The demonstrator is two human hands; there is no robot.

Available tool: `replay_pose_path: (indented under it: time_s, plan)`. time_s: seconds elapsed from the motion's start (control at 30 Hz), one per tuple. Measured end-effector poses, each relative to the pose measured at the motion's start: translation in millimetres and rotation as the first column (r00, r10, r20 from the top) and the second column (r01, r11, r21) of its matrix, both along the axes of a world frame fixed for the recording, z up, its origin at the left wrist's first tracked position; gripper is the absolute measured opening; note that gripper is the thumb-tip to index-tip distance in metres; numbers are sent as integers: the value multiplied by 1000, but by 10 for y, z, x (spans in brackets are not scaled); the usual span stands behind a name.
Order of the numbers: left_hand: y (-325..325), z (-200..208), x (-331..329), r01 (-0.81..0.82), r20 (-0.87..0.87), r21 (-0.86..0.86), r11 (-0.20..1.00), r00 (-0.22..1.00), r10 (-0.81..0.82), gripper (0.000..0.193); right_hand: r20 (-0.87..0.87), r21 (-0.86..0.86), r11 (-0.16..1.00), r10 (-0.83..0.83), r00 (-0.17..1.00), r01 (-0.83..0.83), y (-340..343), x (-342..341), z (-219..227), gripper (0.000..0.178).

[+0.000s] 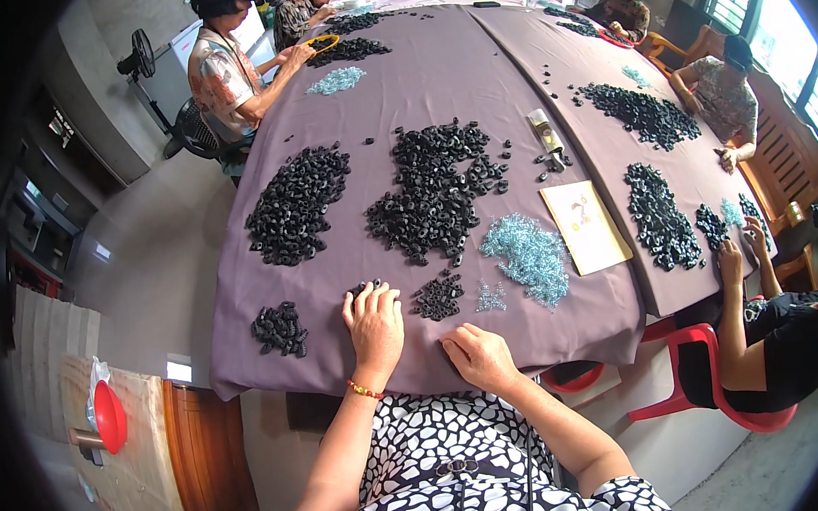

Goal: The person picks up small black and light blue pieces from piles on a table and sorts them into smaller groups.

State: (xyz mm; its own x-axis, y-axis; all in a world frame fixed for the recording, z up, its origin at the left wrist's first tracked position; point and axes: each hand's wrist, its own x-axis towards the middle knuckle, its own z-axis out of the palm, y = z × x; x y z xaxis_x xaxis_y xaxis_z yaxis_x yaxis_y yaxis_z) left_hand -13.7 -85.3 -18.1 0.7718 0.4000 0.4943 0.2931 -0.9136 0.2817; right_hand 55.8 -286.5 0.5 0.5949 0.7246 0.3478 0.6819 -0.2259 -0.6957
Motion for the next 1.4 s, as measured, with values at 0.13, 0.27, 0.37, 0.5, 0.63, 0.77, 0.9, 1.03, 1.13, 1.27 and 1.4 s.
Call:
replay_pose_path:
  time_s: [0.13,0.27,0.37,0.5,0.63,0.77,0.9,1.03,1.13,1.27,1.4]
  plan:
    - [-1,5,2,-4,10,-13,1000,1000,4,19,-5,-17,1000,-5,1000,5,-3,0,11,9]
    - [-1,22,-7,11,20,-22,1000,1000,-10,19,0,-23,1000,-14,1000,14,-4,-11,25,8]
    - [0,20,-16,8,33,-24,1000,999,-7,18,4,-22,1000,-10,1000,10,-3,-15,28,8]
    - [10,-12,-28,-7,50,-28,1000,999,8,19,-7,-23,1000,-11,1000,11,9,-22,10,7]
    - [7,15,-18,-3,86,-35,999,996,6,21,-1,5,1000,-18,1000,18,3,-10,-13,6]
    - [9,23,-28,3,96,-41,999,995,1,26,-16,-3,1000,-13,1000,12,11,-2,-13,5]
    - [12,13,-43,15,93,-47,999,996,-11,27,-20,-31,999,-9,1000,9,10,5,-28,6]
    - [2,52,-46,30,99,-26,999,995,-28,31,-78,-5,999,34,996,-34,-32,30,-21,9]
    - [12,36,-53,24,119,-43,999,993,-19,37,-108,-29,999,40,993,-44,-122,23,48,12]
    - [32,11,-62,36,120,-27,999,992,-32,36,109,-18,998,-57,992,59,-232,97,6,20]
    - [19,1,-54,32,115,-9,999,993,-31,34,303,-83,972,-185,935,220,-326,169,-1,31]
